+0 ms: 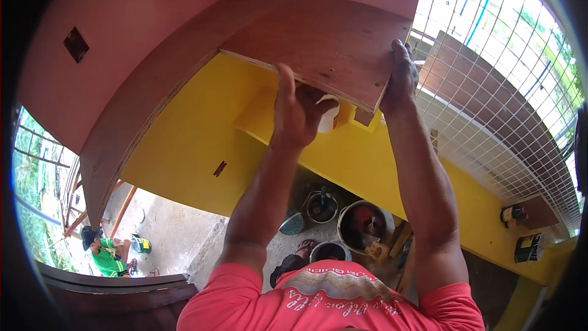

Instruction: The person measures and marks a wooden board against a shelf using a pencil and a square ruler. Then, the person cuts the board with a hand saw and fits the cut wooden pieces onto the shelf.

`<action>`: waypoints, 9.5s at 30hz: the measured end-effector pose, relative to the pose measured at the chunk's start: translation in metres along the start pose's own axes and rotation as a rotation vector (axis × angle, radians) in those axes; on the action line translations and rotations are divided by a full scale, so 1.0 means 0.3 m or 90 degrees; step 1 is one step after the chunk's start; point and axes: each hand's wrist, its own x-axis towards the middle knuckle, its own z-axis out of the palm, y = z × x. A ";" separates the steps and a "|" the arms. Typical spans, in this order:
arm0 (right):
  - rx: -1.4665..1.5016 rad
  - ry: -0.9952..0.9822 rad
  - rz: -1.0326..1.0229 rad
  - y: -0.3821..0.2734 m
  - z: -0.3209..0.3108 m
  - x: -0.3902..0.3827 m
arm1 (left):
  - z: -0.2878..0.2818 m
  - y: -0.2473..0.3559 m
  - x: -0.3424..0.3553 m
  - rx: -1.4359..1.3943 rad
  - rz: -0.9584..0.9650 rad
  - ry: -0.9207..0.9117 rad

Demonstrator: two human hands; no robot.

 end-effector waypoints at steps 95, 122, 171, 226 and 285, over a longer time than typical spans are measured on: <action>-1.092 -0.417 0.063 -0.199 -0.054 -0.520 | 0.106 0.035 -0.017 0.130 0.070 -0.005; -1.220 -0.417 -0.151 -0.238 0.045 -0.515 | -0.004 -0.130 -0.050 -0.193 0.104 0.075; -1.296 -0.287 -0.179 -0.209 0.137 -0.490 | -0.024 0.028 0.020 -0.162 0.227 0.087; -1.251 -0.296 -0.201 -0.187 0.115 -0.484 | -0.283 0.050 -0.276 0.695 0.428 -0.178; -1.225 -0.365 -0.245 -0.186 0.101 -0.461 | 0.126 0.192 -0.062 0.918 0.281 -0.436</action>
